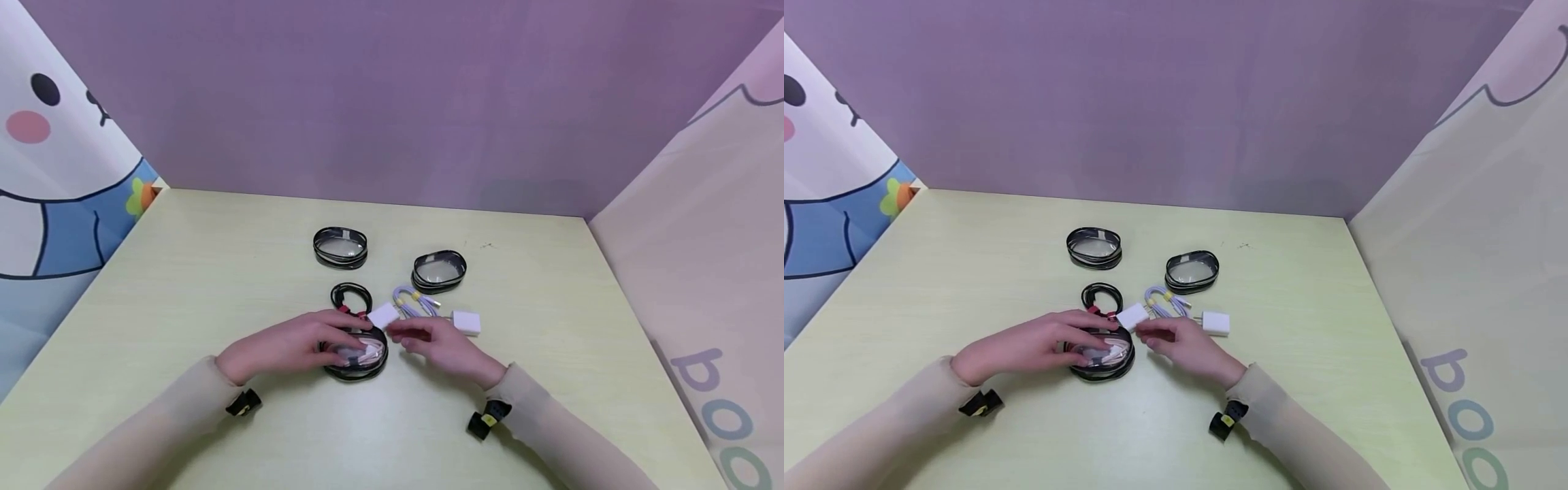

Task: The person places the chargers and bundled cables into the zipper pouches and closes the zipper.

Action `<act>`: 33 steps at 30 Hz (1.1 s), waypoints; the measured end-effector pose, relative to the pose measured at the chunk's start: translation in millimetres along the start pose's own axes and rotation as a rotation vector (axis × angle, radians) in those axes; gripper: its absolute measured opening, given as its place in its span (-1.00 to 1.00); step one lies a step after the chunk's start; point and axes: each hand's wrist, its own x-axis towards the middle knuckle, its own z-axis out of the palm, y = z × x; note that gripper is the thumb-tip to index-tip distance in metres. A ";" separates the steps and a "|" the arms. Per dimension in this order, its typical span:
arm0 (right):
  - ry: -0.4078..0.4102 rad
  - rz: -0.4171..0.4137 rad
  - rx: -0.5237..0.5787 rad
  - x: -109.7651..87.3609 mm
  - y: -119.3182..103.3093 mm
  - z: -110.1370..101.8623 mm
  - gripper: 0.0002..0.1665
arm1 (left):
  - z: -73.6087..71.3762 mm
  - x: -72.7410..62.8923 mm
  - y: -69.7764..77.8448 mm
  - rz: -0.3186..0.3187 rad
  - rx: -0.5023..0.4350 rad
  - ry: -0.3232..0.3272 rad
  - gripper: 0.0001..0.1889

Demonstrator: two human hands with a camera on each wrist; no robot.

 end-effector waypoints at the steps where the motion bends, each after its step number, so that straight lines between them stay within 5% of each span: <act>1: 0.007 0.000 -0.015 0.4 -0.9 0.1 -0.58 | 0.5 2.1 0.8 0.000 0.002 -0.003 -0.66; 11: 0.049 -0.026 -0.171 5.7 -1.9 2.2 -0.61 | 4.6 19.7 2.3 0.024 -0.006 -0.024 -0.67; 21: 0.108 -0.072 -0.404 13.7 0.2 4.0 -0.85 | 6.2 23.1 0.2 0.068 0.004 -0.019 -0.68; 33: 0.105 -0.038 -0.464 17.4 -6.9 6.8 -0.89 | 4.9 22.9 1.5 0.082 0.008 -0.025 -0.71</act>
